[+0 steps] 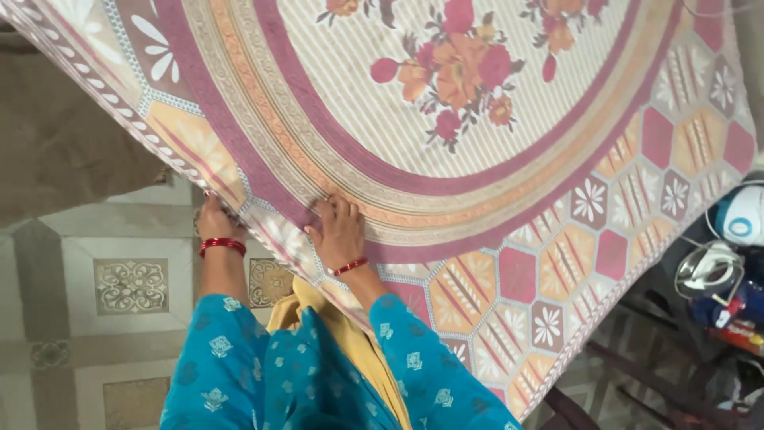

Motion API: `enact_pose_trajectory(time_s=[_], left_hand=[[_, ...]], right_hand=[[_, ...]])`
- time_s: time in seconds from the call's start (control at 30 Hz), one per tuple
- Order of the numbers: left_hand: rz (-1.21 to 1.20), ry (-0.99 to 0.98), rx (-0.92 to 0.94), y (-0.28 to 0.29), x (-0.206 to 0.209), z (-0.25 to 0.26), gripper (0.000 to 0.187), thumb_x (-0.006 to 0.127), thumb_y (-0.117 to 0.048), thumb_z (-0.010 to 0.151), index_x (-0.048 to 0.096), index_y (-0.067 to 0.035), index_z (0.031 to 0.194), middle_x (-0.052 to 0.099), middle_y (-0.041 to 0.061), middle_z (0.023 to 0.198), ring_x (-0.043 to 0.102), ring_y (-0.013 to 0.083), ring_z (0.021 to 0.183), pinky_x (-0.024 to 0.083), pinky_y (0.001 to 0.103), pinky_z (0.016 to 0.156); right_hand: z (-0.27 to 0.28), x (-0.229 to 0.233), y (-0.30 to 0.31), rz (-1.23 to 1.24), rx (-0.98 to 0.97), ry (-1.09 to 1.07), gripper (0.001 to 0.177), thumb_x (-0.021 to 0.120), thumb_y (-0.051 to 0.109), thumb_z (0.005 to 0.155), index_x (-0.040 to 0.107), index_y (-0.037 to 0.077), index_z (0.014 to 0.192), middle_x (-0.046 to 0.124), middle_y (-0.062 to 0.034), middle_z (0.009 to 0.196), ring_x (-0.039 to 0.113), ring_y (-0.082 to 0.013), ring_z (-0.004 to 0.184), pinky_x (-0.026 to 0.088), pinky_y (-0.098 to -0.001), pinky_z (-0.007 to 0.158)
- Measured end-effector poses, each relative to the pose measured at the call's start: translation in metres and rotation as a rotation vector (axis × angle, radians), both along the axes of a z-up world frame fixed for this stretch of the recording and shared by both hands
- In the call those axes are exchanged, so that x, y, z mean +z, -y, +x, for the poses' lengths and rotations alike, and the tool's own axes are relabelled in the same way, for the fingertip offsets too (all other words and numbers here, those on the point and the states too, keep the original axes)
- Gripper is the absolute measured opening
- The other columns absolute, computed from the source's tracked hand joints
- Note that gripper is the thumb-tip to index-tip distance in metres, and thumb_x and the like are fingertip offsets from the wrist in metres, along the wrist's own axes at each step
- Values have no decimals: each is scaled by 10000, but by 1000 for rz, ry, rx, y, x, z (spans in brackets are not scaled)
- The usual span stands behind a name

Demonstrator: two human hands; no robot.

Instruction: Spreading and tucking in a bedsheet on a bed.

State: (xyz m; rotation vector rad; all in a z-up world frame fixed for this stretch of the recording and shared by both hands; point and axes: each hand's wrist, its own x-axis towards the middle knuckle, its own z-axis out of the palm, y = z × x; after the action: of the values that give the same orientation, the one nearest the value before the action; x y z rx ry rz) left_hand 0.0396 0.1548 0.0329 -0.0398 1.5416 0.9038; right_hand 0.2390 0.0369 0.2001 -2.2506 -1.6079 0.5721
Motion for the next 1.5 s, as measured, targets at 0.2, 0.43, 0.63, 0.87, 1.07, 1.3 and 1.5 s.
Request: enact_pose_trajectory(time_s=[0.2, 0.43, 0.63, 0.87, 1.07, 1.3, 1.5], left_hand=[[-27, -523, -110, 33, -80, -40, 201, 734, -142, 933, 716, -37, 1104, 742, 62, 907, 606, 152, 694, 487, 322, 604], [122, 270, 215, -29, 10, -32, 265, 671, -213, 844, 719, -68, 1060, 765, 85, 1057, 762, 250, 948, 657, 423, 838], [74, -509, -644, -78, 11, -77, 546, 657, -520, 1054, 700, 24, 1049, 677, 157, 983, 620, 240, 892, 497, 393, 772], [-43, -570, -430, -67, -85, -107, 399, 835, -371, 936, 729, -6, 1058, 690, 88, 940, 578, 179, 806, 471, 333, 694], [-66, 145, -67, -173, -14, -88, 282, 665, -392, 944, 713, -134, 1047, 742, -19, 934, 681, 159, 822, 519, 343, 654], [14, -870, -1109, -171, -120, -181, 381, 662, -397, 932, 789, -61, 1060, 741, 248, 1032, 688, 415, 974, 525, 528, 853], [27, -465, -952, -219, -36, -157, 345, 703, -320, 918, 757, -26, 1090, 764, 185, 944, 717, 269, 827, 560, 407, 760]], right_hand=[[0, -2, -13, -45, -9, 69, 539, 821, 324, 780, 583, 124, 1219, 555, -155, 1281, 509, -383, 1158, 412, -539, 942], [23, 1, -41, -236, 3, -4, 564, 905, 377, 669, 575, 162, 1073, 559, -95, 1133, 524, -349, 1116, 453, -527, 911], [30, 9, -62, -419, 22, -43, 610, 948, 411, 625, 552, 153, 1010, 536, -104, 1085, 532, -343, 1083, 494, -483, 896], [30, 0, -92, -571, -46, -154, 376, 832, 362, 782, 636, 141, 1015, 638, -122, 1120, 621, -346, 1078, 526, -483, 909], [-6, -7, -208, 69, 52, -150, 418, 706, 239, 931, 570, 99, 1300, 645, -181, 1270, 572, -386, 1241, 474, -486, 1068], [-84, -15, -329, -426, 163, 34, 912, 723, 249, 863, 217, 174, 1617, 205, -213, 1660, 157, -489, 1506, 199, -582, 1193], [-83, 9, -353, -737, 169, 46, 959, 690, 309, 875, 130, 233, 1650, 67, -187, 1713, 44, -480, 1559, 155, -580, 1226]])
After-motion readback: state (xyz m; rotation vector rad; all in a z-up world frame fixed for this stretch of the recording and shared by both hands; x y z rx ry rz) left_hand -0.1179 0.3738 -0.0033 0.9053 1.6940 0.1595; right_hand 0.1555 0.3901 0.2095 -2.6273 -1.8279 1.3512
